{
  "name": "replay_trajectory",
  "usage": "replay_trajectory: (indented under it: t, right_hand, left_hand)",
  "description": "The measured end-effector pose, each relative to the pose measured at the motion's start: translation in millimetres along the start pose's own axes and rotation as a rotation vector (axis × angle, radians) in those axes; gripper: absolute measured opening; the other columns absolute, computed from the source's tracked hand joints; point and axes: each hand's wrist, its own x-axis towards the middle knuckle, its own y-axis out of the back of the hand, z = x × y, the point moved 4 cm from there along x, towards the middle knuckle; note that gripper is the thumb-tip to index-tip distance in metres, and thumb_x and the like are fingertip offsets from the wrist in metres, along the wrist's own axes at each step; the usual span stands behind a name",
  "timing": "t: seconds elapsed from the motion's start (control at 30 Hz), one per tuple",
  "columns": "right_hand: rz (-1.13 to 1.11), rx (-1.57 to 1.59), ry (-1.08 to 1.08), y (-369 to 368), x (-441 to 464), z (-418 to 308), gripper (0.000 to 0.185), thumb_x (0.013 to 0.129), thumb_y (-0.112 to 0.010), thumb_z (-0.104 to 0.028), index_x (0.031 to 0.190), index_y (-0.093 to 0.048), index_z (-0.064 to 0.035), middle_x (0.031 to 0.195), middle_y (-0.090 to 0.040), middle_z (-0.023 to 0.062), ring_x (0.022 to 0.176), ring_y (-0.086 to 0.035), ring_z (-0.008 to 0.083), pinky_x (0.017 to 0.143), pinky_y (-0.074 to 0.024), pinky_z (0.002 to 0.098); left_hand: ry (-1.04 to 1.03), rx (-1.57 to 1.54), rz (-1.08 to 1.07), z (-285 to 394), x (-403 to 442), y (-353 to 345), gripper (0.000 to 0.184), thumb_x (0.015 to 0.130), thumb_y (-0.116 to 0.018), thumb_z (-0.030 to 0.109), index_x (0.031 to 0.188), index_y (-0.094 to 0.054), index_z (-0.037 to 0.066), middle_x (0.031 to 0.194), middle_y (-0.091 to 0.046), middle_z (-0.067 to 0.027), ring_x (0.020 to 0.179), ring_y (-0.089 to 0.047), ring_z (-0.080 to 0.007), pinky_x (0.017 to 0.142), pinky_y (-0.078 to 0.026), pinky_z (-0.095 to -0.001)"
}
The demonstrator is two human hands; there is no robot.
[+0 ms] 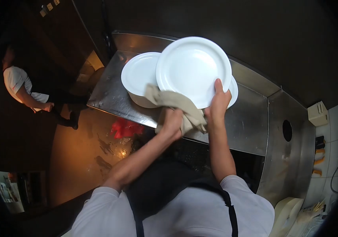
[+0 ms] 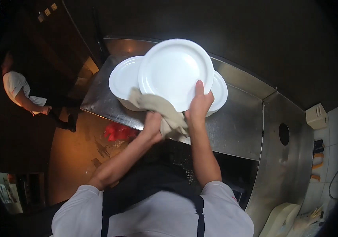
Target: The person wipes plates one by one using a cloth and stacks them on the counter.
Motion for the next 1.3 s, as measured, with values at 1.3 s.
replay_trajectory:
  t: [1.3]
  right_hand:
    - [-0.293, -0.732, 0.416, -2, 58, 44, 0.058, 0.083, -0.07, -0.031, 0.127, -0.049, 0.0016, 0.119, -0.058, 0.024, 0.112, -0.057, 0.033, 0.097, -0.0432, 0.0397]
  left_hand:
    - [-0.11, -0.186, -0.24, 67, -80, 149, 0.05, 0.094, -0.053, 0.033, 0.133, -0.041, 0.002, 0.126, -0.053, -0.0141, 0.111, -0.057, -0.0249, 0.097, -0.048, -0.0379]
